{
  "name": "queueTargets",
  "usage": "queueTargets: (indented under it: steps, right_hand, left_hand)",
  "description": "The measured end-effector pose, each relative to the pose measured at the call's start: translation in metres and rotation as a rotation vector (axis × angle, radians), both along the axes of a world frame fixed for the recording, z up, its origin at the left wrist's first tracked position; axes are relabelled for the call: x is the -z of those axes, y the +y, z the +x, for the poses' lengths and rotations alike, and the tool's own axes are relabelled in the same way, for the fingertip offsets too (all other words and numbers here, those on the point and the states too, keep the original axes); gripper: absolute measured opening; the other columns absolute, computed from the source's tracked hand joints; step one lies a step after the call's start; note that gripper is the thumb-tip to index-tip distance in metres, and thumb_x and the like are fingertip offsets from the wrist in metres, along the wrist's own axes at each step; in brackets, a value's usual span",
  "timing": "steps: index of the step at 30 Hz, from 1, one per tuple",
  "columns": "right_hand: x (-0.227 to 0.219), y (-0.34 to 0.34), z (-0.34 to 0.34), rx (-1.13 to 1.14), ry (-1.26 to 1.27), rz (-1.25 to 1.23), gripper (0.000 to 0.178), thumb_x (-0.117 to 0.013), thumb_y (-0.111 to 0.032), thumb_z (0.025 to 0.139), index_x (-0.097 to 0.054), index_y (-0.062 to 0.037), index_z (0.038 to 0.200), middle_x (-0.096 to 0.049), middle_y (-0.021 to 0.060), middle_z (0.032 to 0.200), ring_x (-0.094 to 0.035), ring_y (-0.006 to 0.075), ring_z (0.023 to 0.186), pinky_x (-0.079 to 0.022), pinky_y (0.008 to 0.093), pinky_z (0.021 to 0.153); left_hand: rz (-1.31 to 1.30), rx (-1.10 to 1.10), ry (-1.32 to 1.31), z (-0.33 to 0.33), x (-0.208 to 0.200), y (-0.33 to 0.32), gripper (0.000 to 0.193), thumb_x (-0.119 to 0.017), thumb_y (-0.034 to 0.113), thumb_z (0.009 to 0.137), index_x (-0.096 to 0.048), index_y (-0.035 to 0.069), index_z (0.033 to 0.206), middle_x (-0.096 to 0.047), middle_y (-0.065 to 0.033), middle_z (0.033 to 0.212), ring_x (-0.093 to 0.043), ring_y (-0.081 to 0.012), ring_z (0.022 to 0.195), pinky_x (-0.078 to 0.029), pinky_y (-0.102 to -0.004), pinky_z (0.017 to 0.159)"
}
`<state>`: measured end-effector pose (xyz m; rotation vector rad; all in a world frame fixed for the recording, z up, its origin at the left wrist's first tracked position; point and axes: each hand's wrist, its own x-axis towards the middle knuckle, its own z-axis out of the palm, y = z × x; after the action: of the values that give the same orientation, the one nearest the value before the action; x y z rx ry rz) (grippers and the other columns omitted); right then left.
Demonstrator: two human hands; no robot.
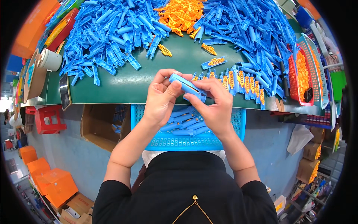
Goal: Assembling small orange components into blue plastic tubes at a factory workbench.
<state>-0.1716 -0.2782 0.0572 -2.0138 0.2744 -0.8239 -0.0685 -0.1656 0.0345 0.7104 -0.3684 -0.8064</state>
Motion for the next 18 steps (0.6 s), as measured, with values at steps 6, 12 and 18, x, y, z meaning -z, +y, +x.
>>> queueTargets:
  steps: [6,12,18]
  right_hand:
    - [0.002,-0.008,0.003,0.021,-0.104,-0.225,0.029,-0.078,-0.005,0.065,-0.065,-0.0005,0.091,-0.063,0.0115,0.084,-0.061,0.0234,0.076,-0.048,0.0298,0.065]
    - [-0.008,-0.015,-0.003,-0.046,-0.097,-0.119,0.029,-0.079,-0.006,0.064,-0.066,-0.0007,0.089,-0.066,0.0114,0.089,-0.064,0.0228,0.081,-0.05,0.0298,0.068]
    - [0.0,-0.021,-0.009,-0.029,-0.102,-0.141,0.027,-0.079,-0.004,0.065,-0.065,0.0003,0.087,-0.067,0.0115,0.089,-0.065,0.0214,0.078,-0.051,0.0294,0.068]
  left_hand:
    - [0.038,-0.056,-0.204,0.004,0.001,-0.002,0.028,-0.065,0.006,0.084,-0.051,0.003,0.108,-0.062,-0.0168,0.106,-0.061,-0.019,0.097,-0.048,-0.031,0.086]
    - [0.065,-0.111,-0.336,0.002,0.002,0.003,0.025,-0.067,0.002,0.081,-0.054,0.0,0.102,-0.063,-0.0181,0.104,-0.061,-0.0202,0.097,-0.048,-0.0317,0.087]
    - [0.093,-0.033,-0.315,0.001,-0.004,0.0,0.026,-0.067,-0.001,0.08,-0.054,0.0,0.102,-0.062,-0.0182,0.104,-0.061,-0.0197,0.097,-0.05,-0.0302,0.085]
